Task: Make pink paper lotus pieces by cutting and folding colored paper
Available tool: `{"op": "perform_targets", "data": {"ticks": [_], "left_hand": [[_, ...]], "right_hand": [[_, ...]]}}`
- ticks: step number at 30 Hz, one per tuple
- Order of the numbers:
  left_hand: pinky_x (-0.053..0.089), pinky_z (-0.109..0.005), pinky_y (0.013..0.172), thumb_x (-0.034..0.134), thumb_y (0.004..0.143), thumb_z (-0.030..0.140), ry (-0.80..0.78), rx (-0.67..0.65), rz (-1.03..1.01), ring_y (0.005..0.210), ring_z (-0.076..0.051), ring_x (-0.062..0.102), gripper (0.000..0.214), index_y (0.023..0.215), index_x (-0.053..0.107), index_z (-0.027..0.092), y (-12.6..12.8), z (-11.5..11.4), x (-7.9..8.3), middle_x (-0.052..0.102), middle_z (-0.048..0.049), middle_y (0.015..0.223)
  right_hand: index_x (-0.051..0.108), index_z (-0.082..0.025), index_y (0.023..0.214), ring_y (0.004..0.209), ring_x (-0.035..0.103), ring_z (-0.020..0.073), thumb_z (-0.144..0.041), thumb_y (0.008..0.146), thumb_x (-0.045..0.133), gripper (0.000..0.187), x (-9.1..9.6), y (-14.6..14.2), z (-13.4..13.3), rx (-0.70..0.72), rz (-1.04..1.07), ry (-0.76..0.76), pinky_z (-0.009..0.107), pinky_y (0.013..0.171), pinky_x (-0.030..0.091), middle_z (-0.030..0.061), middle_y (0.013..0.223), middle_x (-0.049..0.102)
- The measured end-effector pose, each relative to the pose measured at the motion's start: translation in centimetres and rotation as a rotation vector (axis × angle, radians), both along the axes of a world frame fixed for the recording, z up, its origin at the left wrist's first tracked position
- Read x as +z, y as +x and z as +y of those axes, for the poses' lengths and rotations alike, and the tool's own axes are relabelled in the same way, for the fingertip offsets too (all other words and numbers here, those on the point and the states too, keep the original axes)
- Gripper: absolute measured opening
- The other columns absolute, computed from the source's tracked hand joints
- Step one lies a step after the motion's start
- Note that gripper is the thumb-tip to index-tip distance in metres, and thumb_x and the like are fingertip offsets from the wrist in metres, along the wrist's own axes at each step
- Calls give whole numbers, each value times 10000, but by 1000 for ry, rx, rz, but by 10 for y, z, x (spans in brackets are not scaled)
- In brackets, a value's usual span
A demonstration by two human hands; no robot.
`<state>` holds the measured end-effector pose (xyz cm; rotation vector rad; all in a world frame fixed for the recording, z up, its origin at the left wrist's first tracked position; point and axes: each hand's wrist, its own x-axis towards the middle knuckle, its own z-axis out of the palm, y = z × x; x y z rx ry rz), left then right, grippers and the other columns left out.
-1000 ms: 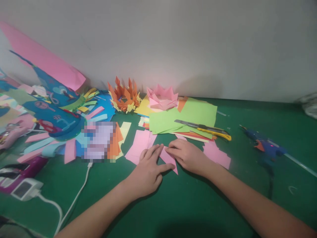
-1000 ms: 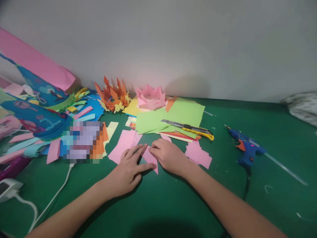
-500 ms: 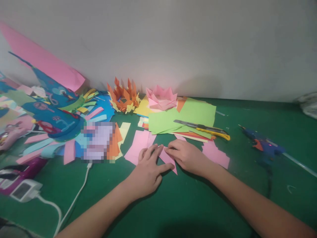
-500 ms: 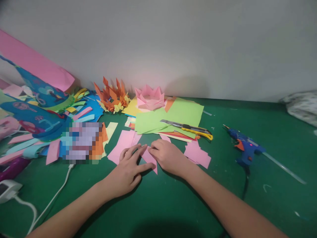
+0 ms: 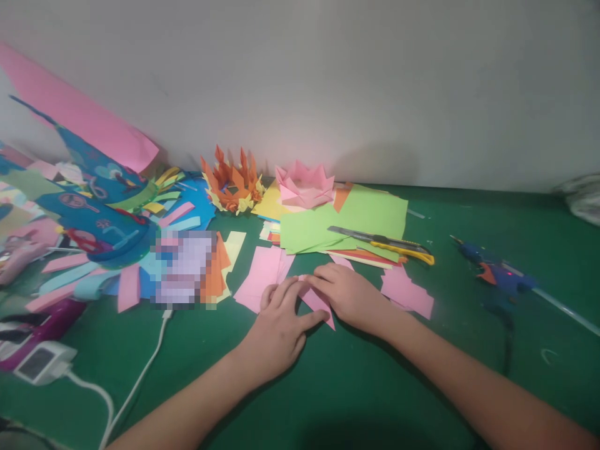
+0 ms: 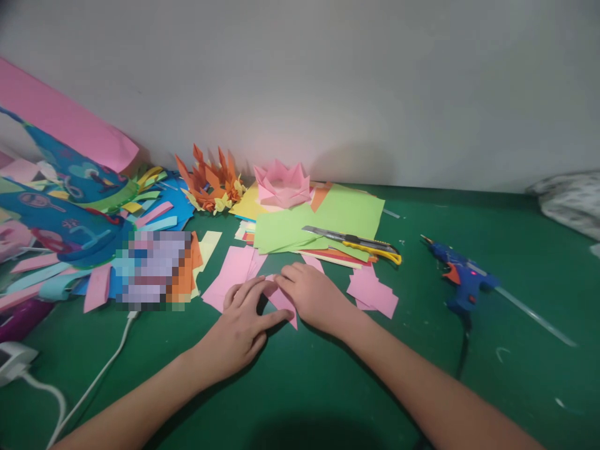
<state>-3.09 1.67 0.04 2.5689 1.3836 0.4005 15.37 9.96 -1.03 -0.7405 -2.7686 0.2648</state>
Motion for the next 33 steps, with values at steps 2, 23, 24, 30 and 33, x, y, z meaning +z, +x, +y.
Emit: {"op": "perform_targets", "data": {"ticks": [2,23,24,30,33], "left_hand": [[307,-519,967,448,749,23,-10,-27,-10,1265,-298,314,531,1183,551,312,0,1,0,379,-115,1319],[315,-479,1010,452,756,33,24,-91,-33,1190,-256,408,515,1195,541,287,-3,4,-3,453,-106,1234],[305,-484,1018,452,761,39,22,-96,-29,1195,-255,404,507,1195,541,286,-3,4,-3,464,-104,1216],[260,-497,1031,458,783,64,22,-113,-30,1216,-260,378,471,1186,551,291,-3,5,-3,497,-86,1197],[339,-443,931,454,790,63,20,-123,-49,1124,-246,438,461,1169,565,301,-4,6,-2,521,-74,1176]], "right_hand": [[563,-95,1189,827,496,219,-204,903,457,324,1,-1,0,4,2,-22,357,722,416,119,947,601],[649,-144,958,828,563,217,-135,852,458,218,0,10,1,-222,269,-3,365,746,462,100,880,633],[650,-149,954,824,558,216,-167,859,482,194,0,8,-1,-215,257,-32,365,739,459,96,870,624],[620,-171,856,818,546,191,-216,871,529,103,2,-1,-4,-256,255,-202,342,739,433,58,838,611],[638,-169,889,811,536,182,-197,887,509,132,2,0,-4,-245,243,-193,330,734,423,56,844,600]]}}
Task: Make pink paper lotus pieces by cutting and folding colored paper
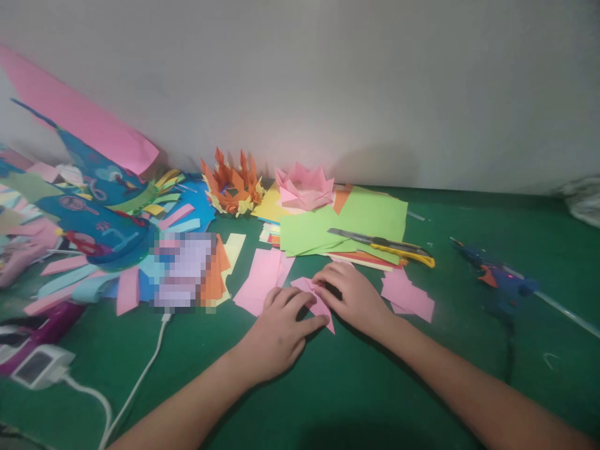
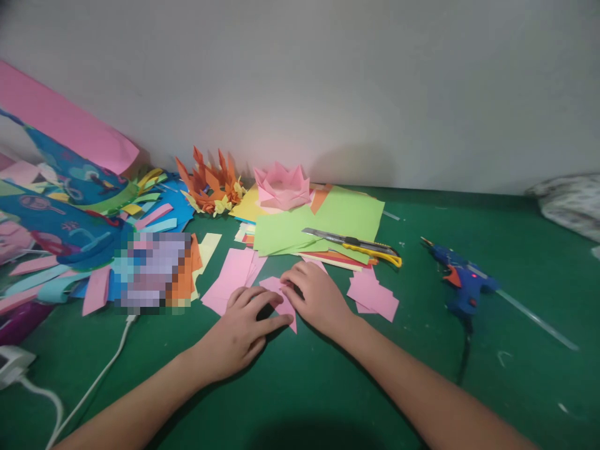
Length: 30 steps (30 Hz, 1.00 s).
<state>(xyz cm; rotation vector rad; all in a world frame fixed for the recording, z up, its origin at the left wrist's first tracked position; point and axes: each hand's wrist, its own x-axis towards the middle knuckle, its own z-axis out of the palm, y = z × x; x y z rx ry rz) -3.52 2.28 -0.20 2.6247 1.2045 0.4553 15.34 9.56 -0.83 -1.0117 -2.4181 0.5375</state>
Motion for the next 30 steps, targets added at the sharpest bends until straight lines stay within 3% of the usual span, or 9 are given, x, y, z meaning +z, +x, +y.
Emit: {"op": "perform_targets", "data": {"ticks": [3,7,10,17,23,30], "left_hand": [[366,-377,835,439,806,67,58,69,-78,1012,-216,491,424,1155,577,265,-5,2,2,555,-74,1123],[334,-352,727,446,861,141,171,387,-61,825,-199,521,234,958,649,204,-12,7,4,625,-49,863],[304,-352,691,461,879,191,143,485,12,777,-196,519,201,825,655,195,-11,10,5,630,-29,776],[305,-339,689,528,873,360,48,531,-49,763,-191,528,214,801,628,186,-4,21,3,642,-20,758],[321,-317,651,571,819,260,-15,526,-88,682,-178,532,111,746,604,184,-2,34,4,610,11,638],[366,-323,686,512,879,195,107,372,-53,748,-175,521,151,761,600,165,2,31,-2,627,-30,768]], "right_hand": [[671,-175,938,786,522,184,-205,916,460,214,-1,2,-1,56,-64,79,324,699,421,67,834,583],[669,-143,962,773,516,191,-222,934,422,261,-2,1,-4,85,-148,168,323,682,430,85,835,583],[654,-122,969,751,513,192,-222,930,427,251,-3,-1,-7,93,-178,233,320,665,431,87,827,588],[645,-130,940,726,506,183,-234,932,444,226,-3,-2,-8,106,-185,309,304,643,412,75,799,586],[642,-143,973,708,492,178,-240,942,422,242,-2,-2,-8,120,-211,309,301,616,387,68,790,578],[644,-139,1002,727,486,182,-241,946,416,255,-2,-3,-7,132,-204,341,303,631,396,72,802,584]]}}
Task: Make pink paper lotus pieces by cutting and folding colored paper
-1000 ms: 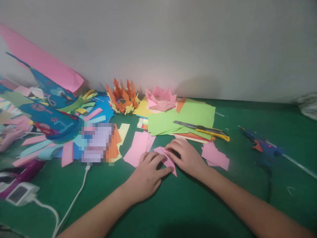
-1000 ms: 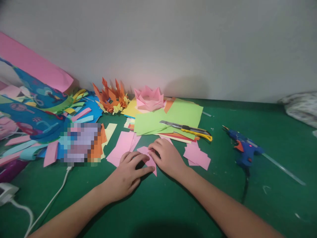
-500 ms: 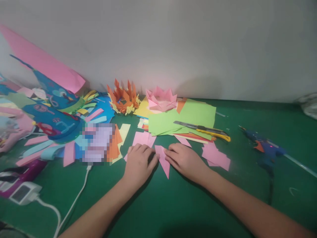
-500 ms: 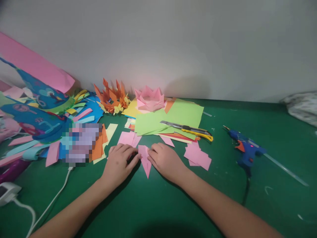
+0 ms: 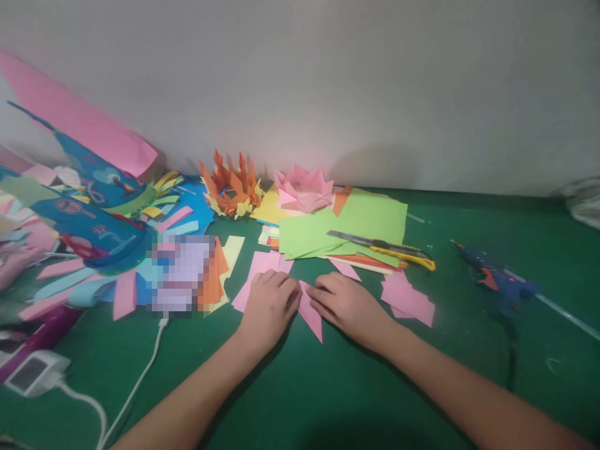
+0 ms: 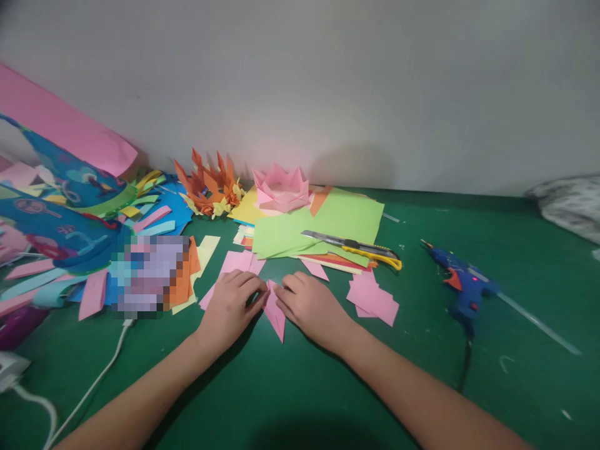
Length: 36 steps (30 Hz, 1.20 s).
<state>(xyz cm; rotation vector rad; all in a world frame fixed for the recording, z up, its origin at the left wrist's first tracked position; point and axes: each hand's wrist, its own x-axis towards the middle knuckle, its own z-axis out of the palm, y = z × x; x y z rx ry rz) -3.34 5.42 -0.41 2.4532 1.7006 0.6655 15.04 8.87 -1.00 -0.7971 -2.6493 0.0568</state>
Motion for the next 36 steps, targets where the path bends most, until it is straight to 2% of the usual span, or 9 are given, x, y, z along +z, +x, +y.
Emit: {"op": "perform_targets", "data": {"ticks": [3,7,13,22,36], "left_hand": [[377,-322,694,496,905,206,43,-84,-18,775,-172,527,174,801,632,172,-4,-1,-4,641,-35,814],[405,-331,717,501,909,211,86,-124,-67,798,-168,554,189,810,656,170,-6,1,-8,663,-41,868],[449,-358,772,480,919,201,72,-208,-75,840,-179,582,193,890,667,164,-8,-1,-5,682,-50,904],[475,-393,838,415,940,218,-29,-276,-16,964,-205,554,267,1114,615,195,-20,-8,4,636,-81,1057],[462,-386,871,421,931,171,-19,-316,65,996,-192,543,279,1148,595,201,-23,-5,5,636,-62,1161]], "right_hand": [[649,-143,984,733,486,178,-237,952,406,263,1,0,0,6,9,-6,301,646,406,71,810,590],[653,-141,971,720,482,174,-238,955,403,269,1,0,0,7,23,2,299,638,408,70,798,594],[645,-136,1009,732,486,178,-225,950,412,256,0,1,0,24,25,-12,309,657,423,74,818,598],[640,-144,1027,731,497,178,-220,951,404,260,2,2,1,30,40,-23,305,641,428,75,818,600],[639,-149,1031,735,493,174,-214,948,410,252,-2,2,1,31,42,-23,304,652,429,74,826,596]]}}
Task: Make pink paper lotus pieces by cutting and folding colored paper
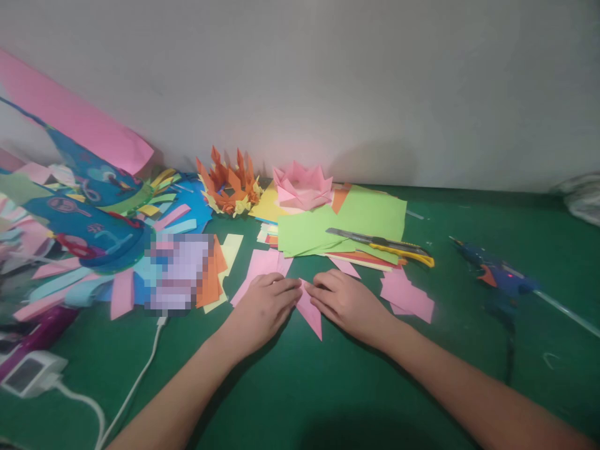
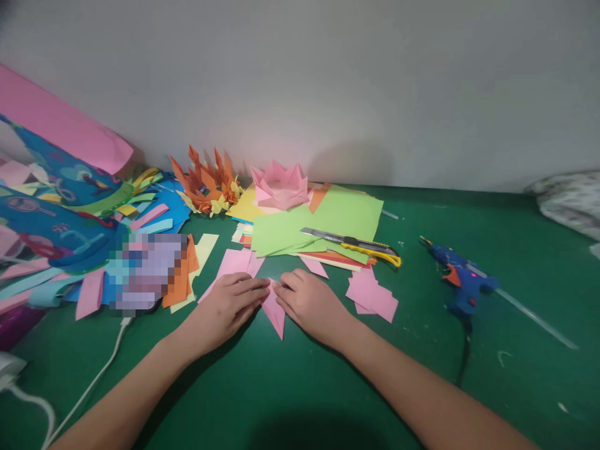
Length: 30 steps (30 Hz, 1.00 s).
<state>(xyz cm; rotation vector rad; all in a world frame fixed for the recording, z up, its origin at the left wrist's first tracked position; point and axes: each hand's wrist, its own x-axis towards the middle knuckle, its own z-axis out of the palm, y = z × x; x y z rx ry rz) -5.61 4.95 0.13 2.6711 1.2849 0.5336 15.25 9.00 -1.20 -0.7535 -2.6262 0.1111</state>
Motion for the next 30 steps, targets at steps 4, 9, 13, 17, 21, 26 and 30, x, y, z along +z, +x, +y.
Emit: {"op": "perform_targets", "data": {"ticks": [4,9,13,17,21,26,30], "left_hand": [[435,-379,861,416,940,202,-23,26,23,993,-193,530,274,1147,596,215,-1,-1,3,635,-51,1166],[388,-378,866,396,950,221,-61,68,35,1004,-202,506,268,1131,593,222,1,-2,3,619,-41,1177],[357,-370,863,395,953,232,-72,78,66,1020,-206,493,254,1122,583,212,2,-3,3,606,-31,1197],[333,-362,859,402,952,232,-37,73,81,1029,-204,487,253,1141,571,218,2,-3,4,604,-26,1213],[318,-366,832,411,952,252,-44,99,103,1013,-206,486,233,1098,592,241,5,-4,8,606,-4,1212],[309,-385,839,423,944,293,-119,142,106,1023,-222,468,222,1051,612,249,6,-4,12,592,8,1227],[310,-385,874,391,958,315,-154,120,71,1054,-217,449,268,1133,589,271,1,-5,10,575,-1,1242]], "right_hand": [[641,-145,1022,741,487,177,-215,950,404,258,0,0,0,-4,-19,-6,307,659,431,77,837,596],[647,-141,992,745,488,180,-216,948,410,252,2,-1,0,-2,-26,5,309,660,431,75,823,590],[645,-129,1003,744,489,182,-209,950,405,258,2,-1,-1,6,-29,12,312,661,431,79,832,594],[639,-126,1019,746,493,183,-211,948,411,253,2,0,-1,3,-33,10,311,664,431,79,838,597],[646,-133,998,756,498,184,-212,948,411,253,1,0,-1,-1,-29,9,309,672,430,80,837,596],[646,-138,1034,748,495,182,-223,954,391,280,1,0,0,-4,-23,-8,311,662,433,82,839,597],[656,-152,1031,777,508,186,-225,944,413,268,4,1,-1,-16,35,-92,321,683,449,90,870,603]]}}
